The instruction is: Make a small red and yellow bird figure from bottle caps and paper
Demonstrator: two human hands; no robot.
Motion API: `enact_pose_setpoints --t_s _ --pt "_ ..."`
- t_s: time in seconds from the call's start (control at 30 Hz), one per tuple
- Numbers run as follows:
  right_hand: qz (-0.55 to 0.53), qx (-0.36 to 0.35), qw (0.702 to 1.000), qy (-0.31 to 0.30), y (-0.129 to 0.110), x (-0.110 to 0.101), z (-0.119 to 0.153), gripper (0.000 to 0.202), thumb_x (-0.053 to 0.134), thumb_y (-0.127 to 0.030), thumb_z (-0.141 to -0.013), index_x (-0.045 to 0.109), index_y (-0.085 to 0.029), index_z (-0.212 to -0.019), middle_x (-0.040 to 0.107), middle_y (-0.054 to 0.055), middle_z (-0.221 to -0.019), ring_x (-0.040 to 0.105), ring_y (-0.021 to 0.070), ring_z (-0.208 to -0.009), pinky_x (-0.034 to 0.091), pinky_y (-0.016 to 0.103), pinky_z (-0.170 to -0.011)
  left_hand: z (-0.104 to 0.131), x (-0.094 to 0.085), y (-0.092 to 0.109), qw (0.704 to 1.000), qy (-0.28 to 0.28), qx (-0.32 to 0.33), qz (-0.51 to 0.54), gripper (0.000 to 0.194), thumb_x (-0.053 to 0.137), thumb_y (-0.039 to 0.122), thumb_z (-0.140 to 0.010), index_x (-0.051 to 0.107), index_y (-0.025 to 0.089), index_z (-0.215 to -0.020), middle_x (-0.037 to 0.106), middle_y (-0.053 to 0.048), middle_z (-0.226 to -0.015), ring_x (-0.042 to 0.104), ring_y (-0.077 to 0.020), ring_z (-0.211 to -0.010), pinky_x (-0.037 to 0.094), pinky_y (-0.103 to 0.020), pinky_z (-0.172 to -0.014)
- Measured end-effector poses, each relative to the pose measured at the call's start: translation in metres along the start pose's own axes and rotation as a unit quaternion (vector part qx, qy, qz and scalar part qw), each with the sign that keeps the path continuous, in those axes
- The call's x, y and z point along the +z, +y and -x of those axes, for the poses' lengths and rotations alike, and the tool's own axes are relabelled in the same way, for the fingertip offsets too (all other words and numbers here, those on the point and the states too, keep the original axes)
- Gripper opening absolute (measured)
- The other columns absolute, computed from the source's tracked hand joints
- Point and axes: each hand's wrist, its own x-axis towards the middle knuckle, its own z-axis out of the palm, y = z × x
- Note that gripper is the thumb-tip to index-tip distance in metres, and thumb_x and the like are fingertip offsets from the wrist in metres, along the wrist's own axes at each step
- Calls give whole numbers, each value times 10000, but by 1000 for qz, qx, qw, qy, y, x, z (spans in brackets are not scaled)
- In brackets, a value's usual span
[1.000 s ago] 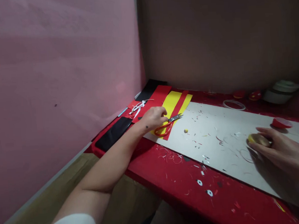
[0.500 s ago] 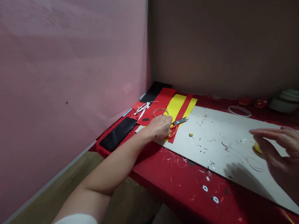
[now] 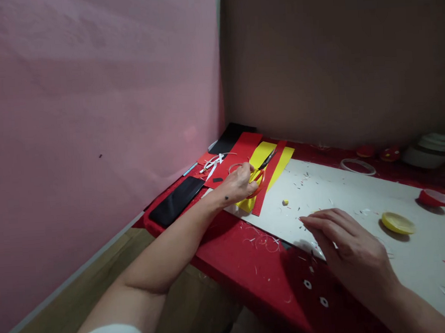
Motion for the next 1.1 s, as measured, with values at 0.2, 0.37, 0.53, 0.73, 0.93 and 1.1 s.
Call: enact_pose_setpoints --t_s 0.2,0.37,0.53,0.73,0.93,1.1 --pt "-28 42 999 16 0 0 9 127 553 -56 -891 591 -174 -865 659 45 -773 626 141 -727 493 263 -698 1 1 5 999 -15 -17 -50 384 488 181 -844 439 92 -1214 553 -189 -1194 591 -256 -1034 490 -348 -841" --pt "-40 96 994 11 2 -3 13 105 515 -122 -923 575 -192 -873 653 32 -772 629 128 -683 480 235 -631 6 15 15 995 -25 2 -98 319 463 109 -852 494 65 -1166 569 -191 -1113 610 -238 -931 495 -348 -816" --pt "-52 142 989 10 7 -6 19 105 489 -193 -954 568 -215 -889 659 14 -771 640 127 -679 481 223 -623 5 12 10 990 2 25 -137 208 495 184 -885 600 130 -1056 600 -142 -1137 571 -241 -1048 469 -350 -908" --pt "-67 176 982 12 5 -8 15 144 469 -178 -956 586 -212 -878 665 3 -733 646 118 -662 484 201 -615 -26 -48 -58 972 73 -145 -171 262 466 221 -890 686 136 -1005 693 -136 -1017 643 -225 -955 471 -285 -800" --pt "-55 200 978 28 7 -5 14 166 467 -205 -952 629 -194 -916 667 11 -706 648 128 -628 494 219 -608 -47 -56 -125 938 24 -296 -177 203 707 298 -704 731 99 -739 699 -178 -689 684 -279 -720 441 -283 -599" --pt "-64 200 977 38 10 -4 18 108 520 -232 -925 623 -204 -910 695 23 -741 660 146 -659 498 241 -612 -41 -41 -136 940 73 -277 -187 222 604 299 -791 731 121 -836 717 -195 -847 678 -302 -789 474 -336 -651"
